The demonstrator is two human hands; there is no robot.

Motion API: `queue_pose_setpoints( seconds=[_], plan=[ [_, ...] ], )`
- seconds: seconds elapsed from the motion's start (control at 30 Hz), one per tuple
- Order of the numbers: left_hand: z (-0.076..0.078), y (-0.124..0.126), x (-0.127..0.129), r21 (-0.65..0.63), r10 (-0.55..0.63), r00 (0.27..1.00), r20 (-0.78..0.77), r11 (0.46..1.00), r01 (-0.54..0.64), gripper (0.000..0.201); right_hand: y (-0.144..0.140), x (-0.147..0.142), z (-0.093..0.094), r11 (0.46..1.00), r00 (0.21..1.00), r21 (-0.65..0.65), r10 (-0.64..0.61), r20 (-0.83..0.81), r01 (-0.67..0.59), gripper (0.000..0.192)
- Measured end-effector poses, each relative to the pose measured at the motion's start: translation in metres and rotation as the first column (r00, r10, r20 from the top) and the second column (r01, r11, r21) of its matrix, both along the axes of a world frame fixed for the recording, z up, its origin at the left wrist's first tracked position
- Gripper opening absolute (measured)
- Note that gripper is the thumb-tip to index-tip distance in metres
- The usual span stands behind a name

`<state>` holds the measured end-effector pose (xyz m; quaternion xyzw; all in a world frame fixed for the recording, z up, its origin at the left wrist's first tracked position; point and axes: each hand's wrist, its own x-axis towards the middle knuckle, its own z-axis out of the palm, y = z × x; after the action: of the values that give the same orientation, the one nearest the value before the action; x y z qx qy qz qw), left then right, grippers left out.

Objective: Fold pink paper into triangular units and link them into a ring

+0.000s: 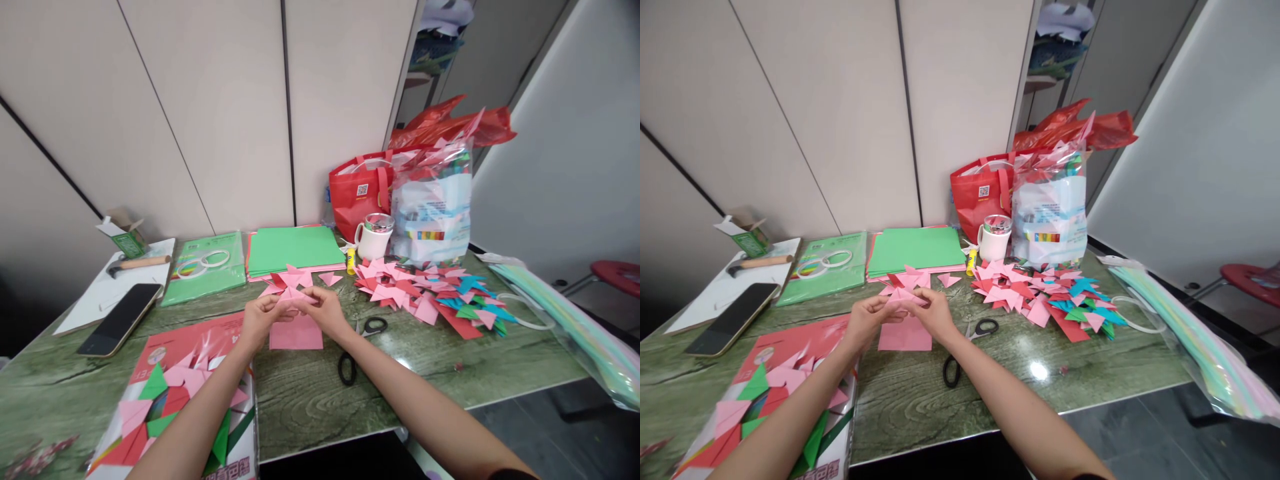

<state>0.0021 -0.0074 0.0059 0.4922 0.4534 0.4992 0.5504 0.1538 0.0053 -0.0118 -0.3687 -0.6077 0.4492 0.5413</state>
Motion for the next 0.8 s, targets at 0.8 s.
queue_pose_setpoints(
  seconds=[0.8],
  plan=[
    [0.001, 0.004, -0.004, -0.057, -0.054, 0.973, 0.224, 0.996, 0.069, 0.023, -0.004, 0.0, 0.007, 0.922, 0.928, -0.215, 0.263, -0.263, -0.322, 0.029]
  ],
)
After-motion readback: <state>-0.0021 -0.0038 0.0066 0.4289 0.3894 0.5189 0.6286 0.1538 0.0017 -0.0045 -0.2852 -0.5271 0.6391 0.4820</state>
